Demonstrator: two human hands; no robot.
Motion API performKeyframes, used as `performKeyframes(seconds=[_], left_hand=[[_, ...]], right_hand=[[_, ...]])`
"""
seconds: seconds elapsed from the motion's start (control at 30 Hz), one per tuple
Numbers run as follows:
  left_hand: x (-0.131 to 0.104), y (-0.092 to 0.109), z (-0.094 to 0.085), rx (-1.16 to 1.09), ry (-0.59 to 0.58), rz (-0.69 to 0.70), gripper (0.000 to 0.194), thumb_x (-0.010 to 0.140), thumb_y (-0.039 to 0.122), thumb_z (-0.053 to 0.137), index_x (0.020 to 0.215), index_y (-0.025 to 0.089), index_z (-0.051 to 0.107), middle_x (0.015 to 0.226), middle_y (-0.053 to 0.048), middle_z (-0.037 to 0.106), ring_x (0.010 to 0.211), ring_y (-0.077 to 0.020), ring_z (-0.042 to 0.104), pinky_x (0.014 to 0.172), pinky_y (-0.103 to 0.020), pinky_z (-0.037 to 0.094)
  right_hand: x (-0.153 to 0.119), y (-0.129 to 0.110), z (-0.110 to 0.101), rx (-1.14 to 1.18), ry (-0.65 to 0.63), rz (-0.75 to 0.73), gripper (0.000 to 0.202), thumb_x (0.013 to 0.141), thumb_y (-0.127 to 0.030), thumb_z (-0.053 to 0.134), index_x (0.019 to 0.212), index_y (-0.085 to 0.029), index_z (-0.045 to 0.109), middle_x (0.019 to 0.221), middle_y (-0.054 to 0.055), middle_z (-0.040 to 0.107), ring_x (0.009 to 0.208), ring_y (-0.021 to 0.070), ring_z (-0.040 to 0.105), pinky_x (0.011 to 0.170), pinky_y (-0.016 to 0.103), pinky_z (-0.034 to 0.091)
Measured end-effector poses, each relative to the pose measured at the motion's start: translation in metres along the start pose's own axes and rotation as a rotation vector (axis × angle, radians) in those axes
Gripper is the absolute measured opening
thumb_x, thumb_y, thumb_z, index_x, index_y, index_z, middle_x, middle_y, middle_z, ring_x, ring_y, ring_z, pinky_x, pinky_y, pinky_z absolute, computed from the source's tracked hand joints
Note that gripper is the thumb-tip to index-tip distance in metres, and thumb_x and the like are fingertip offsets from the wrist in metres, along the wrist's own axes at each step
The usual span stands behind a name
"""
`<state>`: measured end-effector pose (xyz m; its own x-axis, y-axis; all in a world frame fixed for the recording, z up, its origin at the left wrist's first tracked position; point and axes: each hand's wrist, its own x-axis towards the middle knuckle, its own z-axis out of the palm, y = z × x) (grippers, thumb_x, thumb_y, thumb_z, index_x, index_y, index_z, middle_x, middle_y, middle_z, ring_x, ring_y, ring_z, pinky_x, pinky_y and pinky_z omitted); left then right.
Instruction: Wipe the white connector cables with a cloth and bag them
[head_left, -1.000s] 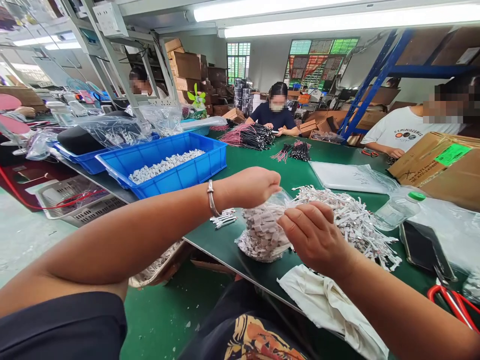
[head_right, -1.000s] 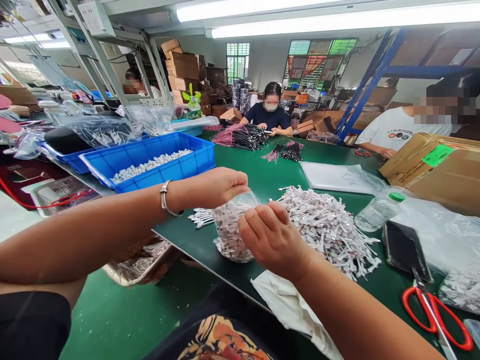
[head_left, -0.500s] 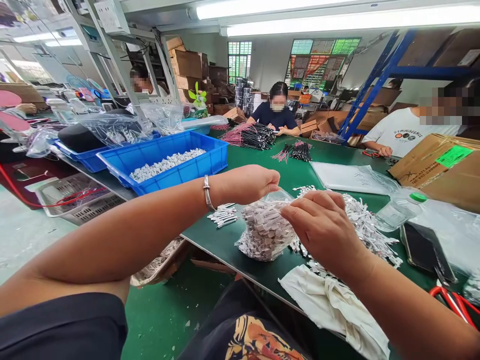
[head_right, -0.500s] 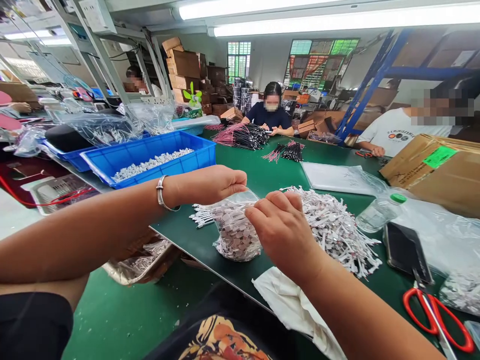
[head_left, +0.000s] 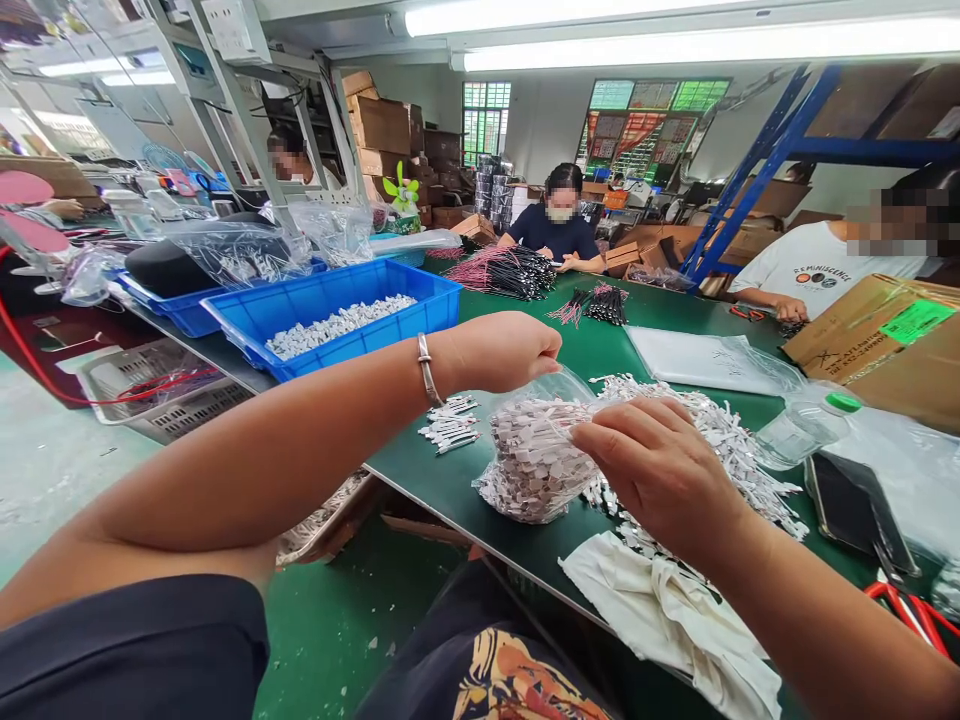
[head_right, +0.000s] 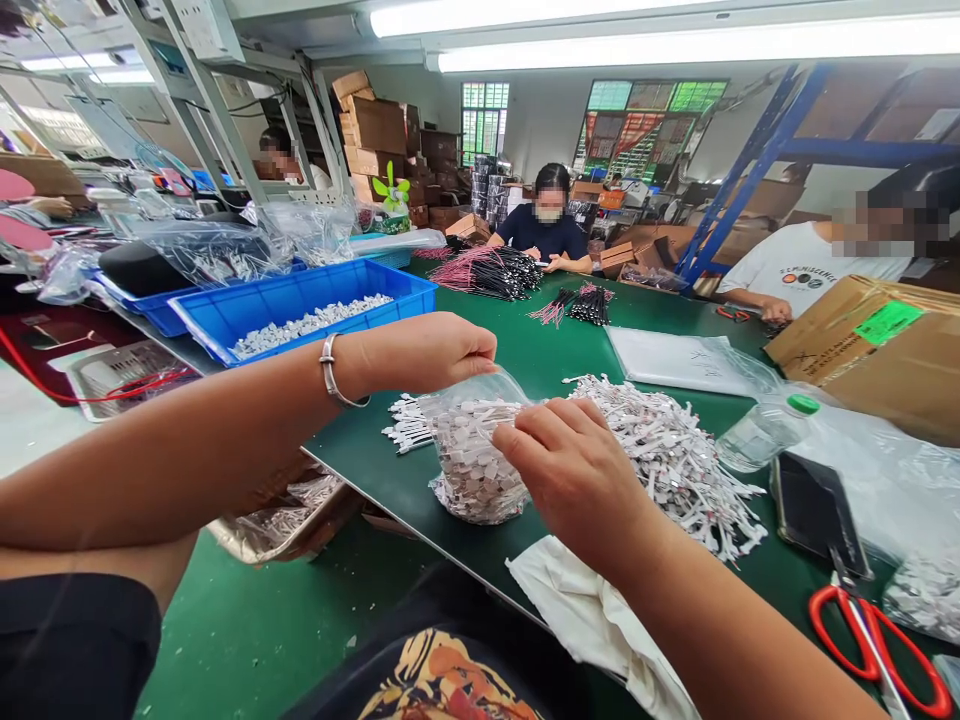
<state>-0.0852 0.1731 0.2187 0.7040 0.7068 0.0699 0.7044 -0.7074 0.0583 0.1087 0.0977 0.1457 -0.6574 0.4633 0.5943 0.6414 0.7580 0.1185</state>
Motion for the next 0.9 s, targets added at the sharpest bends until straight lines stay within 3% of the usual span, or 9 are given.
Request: performKeyframes(seconds=[0.1, 0.2, 0.27, 0.33, 0.4, 0.5, 0.73, 0.9], left_hand=[[-0.003, -0.011, -0.002, -0.105, 0.078, -0.008, 0.032, 0.089, 0.041, 0.040, 0.085, 0.016, 0.059, 0.077, -0.002, 0.062, 0.064, -0.0117, 0.050, 0.056, -0.023, 0.031], [-0.010, -0.041, 0.013, -0.102, 0.077, -0.178, 0.033, 0.091, 0.038, 0.034, 0.097, 0.016, 0.059, 0.094, -0.005, 0.065, 0.080, -0.0150, 0.055, 0.068, -0.024, 0.037], [-0.017, -0.065, 0.037, -0.056, -0.101, -0.305, 0.030, 0.087, 0.035, 0.042, 0.104, 0.018, 0.059, 0.107, -0.006, 0.063, 0.095, -0.0184, 0.055, 0.078, -0.024, 0.037], [-0.024, -0.087, 0.065, -0.057, -0.219, -0.378, 0.039, 0.076, 0.037, 0.057, 0.109, 0.017, 0.059, 0.112, -0.008, 0.063, 0.102, -0.0220, 0.054, 0.082, -0.024, 0.038], [-0.030, -0.104, 0.093, -0.069, -0.276, -0.425, 0.050, 0.070, 0.038, 0.064, 0.114, 0.016, 0.057, 0.114, -0.010, 0.062, 0.106, -0.0239, 0.054, 0.084, -0.024, 0.039], [-0.032, -0.122, 0.122, -0.081, -0.331, -0.470, 0.052, 0.070, 0.037, 0.066, 0.117, 0.019, 0.055, 0.117, -0.009, 0.061, 0.110, -0.0240, 0.053, 0.088, -0.024, 0.038], [-0.019, -0.143, 0.147, -0.109, -0.435, -0.494, 0.035, 0.085, 0.037, 0.053, 0.113, 0.015, 0.055, 0.116, -0.009, 0.057, 0.102, -0.0210, 0.056, 0.089, -0.042, 0.044], [-0.010, -0.144, 0.157, -0.107, -0.450, -0.533, 0.027, 0.086, 0.033, 0.053, 0.106, 0.015, 0.057, 0.108, -0.007, 0.058, 0.096, -0.0189, 0.057, 0.083, -0.039, 0.048]], right_hand=[[-0.001, 0.000, 0.000, 0.015, 0.013, 0.007, 0.015, 0.085, -0.012, 0.050, 0.094, -0.020, 0.060, 0.083, 0.003, 0.064, 0.077, 0.0172, 0.052, 0.073, 0.032, 0.034], [-0.003, 0.000, 0.001, 0.049, 0.035, 0.017, 0.016, 0.085, -0.012, 0.051, 0.096, -0.020, 0.060, 0.084, 0.003, 0.064, 0.078, 0.0167, 0.053, 0.073, 0.032, 0.035], [-0.004, 0.000, 0.001, 0.064, 0.051, 0.016, 0.017, 0.084, -0.012, 0.052, 0.098, -0.020, 0.059, 0.086, 0.003, 0.064, 0.078, 0.0164, 0.053, 0.073, 0.032, 0.035], [-0.004, 0.001, 0.002, 0.066, 0.061, 0.012, 0.017, 0.084, -0.012, 0.053, 0.098, -0.020, 0.059, 0.088, 0.002, 0.065, 0.078, 0.0164, 0.053, 0.072, 0.032, 0.035], [-0.005, 0.000, 0.003, 0.059, 0.056, 0.010, 0.017, 0.085, -0.014, 0.053, 0.098, -0.021, 0.059, 0.088, 0.002, 0.065, 0.079, 0.0166, 0.054, 0.073, 0.033, 0.035], [-0.004, 0.000, 0.003, 0.053, 0.054, 0.009, 0.018, 0.084, -0.013, 0.054, 0.099, -0.021, 0.060, 0.088, 0.002, 0.065, 0.079, 0.0170, 0.054, 0.074, 0.033, 0.036], [-0.002, -0.002, 0.003, 0.074, 0.053, -0.005, 0.021, 0.083, -0.011, 0.053, 0.100, -0.021, 0.059, 0.089, 0.003, 0.065, 0.081, 0.0173, 0.055, 0.074, 0.033, 0.038], [-0.002, -0.003, 0.003, 0.070, 0.055, 0.000, 0.022, 0.083, -0.011, 0.054, 0.101, -0.021, 0.059, 0.090, 0.004, 0.065, 0.081, 0.0175, 0.055, 0.075, 0.033, 0.039]])
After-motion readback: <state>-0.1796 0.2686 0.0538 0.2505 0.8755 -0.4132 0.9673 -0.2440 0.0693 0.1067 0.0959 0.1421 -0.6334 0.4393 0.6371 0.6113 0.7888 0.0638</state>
